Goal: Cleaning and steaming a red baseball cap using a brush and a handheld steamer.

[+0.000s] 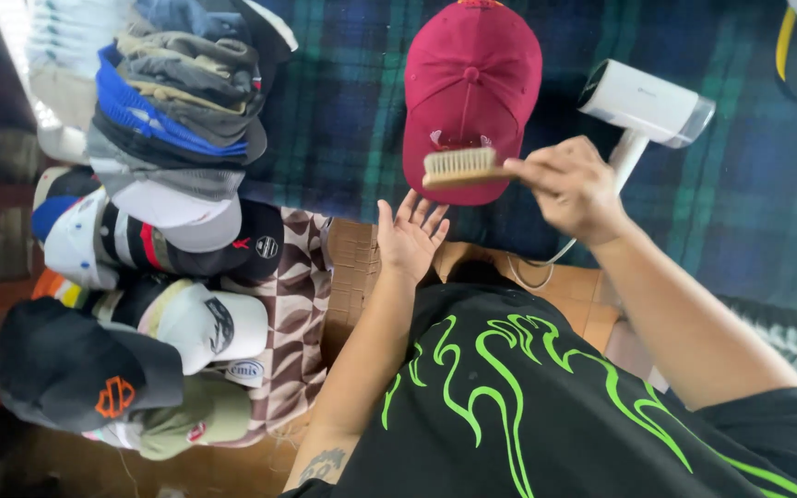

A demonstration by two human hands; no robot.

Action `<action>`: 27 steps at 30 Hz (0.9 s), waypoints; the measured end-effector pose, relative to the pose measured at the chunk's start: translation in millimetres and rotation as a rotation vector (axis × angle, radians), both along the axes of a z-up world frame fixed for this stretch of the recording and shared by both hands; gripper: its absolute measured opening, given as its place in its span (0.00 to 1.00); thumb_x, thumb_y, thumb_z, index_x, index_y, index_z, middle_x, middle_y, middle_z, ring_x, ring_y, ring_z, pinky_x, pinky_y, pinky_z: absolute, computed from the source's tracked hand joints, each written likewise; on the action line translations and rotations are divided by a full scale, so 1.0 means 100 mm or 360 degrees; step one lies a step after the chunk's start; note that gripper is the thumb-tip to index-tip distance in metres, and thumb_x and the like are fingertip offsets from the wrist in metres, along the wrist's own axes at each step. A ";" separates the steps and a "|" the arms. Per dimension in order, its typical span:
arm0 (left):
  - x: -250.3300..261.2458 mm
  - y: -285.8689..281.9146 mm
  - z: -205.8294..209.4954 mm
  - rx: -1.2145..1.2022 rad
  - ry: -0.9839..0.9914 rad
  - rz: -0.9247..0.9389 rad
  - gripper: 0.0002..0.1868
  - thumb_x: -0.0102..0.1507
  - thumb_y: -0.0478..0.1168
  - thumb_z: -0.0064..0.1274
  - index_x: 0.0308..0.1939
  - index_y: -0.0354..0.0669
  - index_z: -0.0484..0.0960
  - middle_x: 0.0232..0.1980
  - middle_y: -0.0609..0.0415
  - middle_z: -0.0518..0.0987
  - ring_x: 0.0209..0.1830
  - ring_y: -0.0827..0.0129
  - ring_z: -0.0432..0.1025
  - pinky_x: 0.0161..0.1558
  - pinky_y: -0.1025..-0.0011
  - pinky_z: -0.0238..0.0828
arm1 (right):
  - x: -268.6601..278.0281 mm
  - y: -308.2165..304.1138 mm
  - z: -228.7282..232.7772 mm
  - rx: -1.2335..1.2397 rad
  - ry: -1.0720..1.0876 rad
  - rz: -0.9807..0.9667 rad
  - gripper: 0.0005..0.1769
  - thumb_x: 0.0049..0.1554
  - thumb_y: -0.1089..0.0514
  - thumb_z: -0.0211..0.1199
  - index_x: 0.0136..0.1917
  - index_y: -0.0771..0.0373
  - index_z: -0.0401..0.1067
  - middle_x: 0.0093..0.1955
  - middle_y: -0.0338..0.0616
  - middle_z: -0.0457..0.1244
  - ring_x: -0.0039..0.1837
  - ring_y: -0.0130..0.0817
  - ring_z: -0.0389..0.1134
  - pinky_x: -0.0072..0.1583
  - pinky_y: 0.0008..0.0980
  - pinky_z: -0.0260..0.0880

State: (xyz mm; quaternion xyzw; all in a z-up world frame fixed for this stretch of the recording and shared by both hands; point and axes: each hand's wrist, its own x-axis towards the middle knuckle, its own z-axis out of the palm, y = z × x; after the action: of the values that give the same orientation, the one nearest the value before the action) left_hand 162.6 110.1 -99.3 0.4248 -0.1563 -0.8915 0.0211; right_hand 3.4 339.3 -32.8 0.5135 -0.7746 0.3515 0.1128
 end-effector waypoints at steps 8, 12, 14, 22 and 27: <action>0.03 0.25 -0.01 -0.0008 0.0071 0.0089 0.48 0.60 0.75 0.33 0.78 0.53 0.61 0.75 0.45 0.67 0.72 0.46 0.65 0.62 0.55 0.63 | -0.71 0.57 -0.60 0.0202 -0.0037 0.0004 0.11 0.63 0.68 0.71 0.57 0.58 0.85 0.52 0.41 0.71 0.52 0.41 0.67 0.63 0.39 0.62; 0.09 0.32 0.15 -0.0016 0.0056 0.0197 0.44 0.63 0.73 0.32 0.75 0.54 0.66 0.72 0.46 0.71 0.70 0.48 0.68 0.61 0.58 0.65 | -0.84 0.81 -0.44 0.0189 -0.0175 -0.0020 0.13 0.65 0.71 0.73 0.61 0.58 0.84 0.56 0.40 0.71 0.55 0.38 0.65 0.66 0.39 0.59; 0.07 0.36 0.25 -0.0054 0.0000 0.0193 0.45 0.62 0.72 0.32 0.76 0.53 0.64 0.72 0.47 0.71 0.70 0.49 0.68 0.64 0.57 0.63 | -0.81 0.77 -0.43 0.0178 -0.0333 0.0119 0.12 0.63 0.68 0.72 0.59 0.59 0.83 0.55 0.43 0.72 0.54 0.40 0.68 0.64 0.37 0.60; -0.26 0.38 0.35 -0.0131 0.0028 0.0208 0.45 0.63 0.69 0.32 0.80 0.52 0.56 0.78 0.47 0.63 0.74 0.47 0.61 0.71 0.52 0.57 | -0.94 0.80 -0.42 0.0156 -0.0704 -0.0141 0.18 0.62 0.71 0.67 0.63 0.59 0.80 0.57 0.45 0.70 0.61 0.40 0.66 0.69 0.37 0.60; -0.35 0.30 -0.48 -0.0090 -0.0122 0.0225 0.35 0.70 0.63 0.47 0.78 0.62 0.58 0.76 0.51 0.63 0.76 0.43 0.57 0.73 0.52 0.58 | -0.67 0.48 -0.36 -0.0146 -0.0930 -0.0230 0.16 0.62 0.69 0.73 0.61 0.56 0.81 0.51 0.48 0.71 0.54 0.39 0.69 0.60 0.39 0.69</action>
State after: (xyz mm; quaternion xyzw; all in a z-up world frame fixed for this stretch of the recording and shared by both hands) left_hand 127.3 140.2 -147.8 0.4678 -0.1517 -0.8660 0.0901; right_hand -63.3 386.9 -69.1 0.3286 -0.7921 0.5100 -0.0670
